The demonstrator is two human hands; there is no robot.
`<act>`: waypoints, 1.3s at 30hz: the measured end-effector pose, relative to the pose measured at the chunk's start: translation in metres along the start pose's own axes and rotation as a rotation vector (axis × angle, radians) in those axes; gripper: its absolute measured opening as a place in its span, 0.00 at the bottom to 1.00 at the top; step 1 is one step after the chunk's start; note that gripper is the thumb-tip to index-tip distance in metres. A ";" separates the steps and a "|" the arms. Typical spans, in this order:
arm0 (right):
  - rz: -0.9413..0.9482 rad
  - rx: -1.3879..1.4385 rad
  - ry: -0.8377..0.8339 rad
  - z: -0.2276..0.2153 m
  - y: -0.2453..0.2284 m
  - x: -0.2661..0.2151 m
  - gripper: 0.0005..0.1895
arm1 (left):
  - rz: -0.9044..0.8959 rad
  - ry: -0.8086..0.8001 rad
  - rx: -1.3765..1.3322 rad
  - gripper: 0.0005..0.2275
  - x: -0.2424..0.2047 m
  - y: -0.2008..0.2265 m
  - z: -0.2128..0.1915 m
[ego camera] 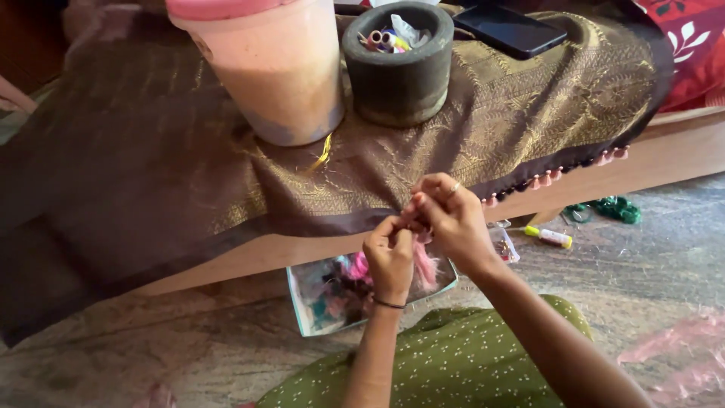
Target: Tying and trimming decorative pink tassels on the edge of a brown fabric.
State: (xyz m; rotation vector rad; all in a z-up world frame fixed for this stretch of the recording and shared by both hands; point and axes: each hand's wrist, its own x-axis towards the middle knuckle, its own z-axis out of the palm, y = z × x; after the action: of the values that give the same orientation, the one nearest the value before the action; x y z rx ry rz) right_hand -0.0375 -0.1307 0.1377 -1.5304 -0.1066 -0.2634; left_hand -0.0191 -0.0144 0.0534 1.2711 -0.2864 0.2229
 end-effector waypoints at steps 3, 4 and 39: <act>0.161 0.114 -0.014 -0.005 -0.011 0.012 0.05 | -0.055 -0.058 -0.090 0.10 0.001 0.007 -0.005; 0.194 0.132 -0.049 -0.008 -0.016 0.017 0.05 | -0.086 -0.108 -0.069 0.11 0.002 0.011 -0.008; 0.041 -0.125 -0.492 -0.024 0.086 -0.080 0.09 | -0.237 0.007 -0.365 0.11 -0.022 -0.002 -0.013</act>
State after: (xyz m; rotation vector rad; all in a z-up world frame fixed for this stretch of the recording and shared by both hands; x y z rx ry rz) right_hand -0.0974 -0.1447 0.0345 -1.6937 -0.4526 0.1471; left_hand -0.0381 -0.0027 0.0406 0.9319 -0.1590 -0.0282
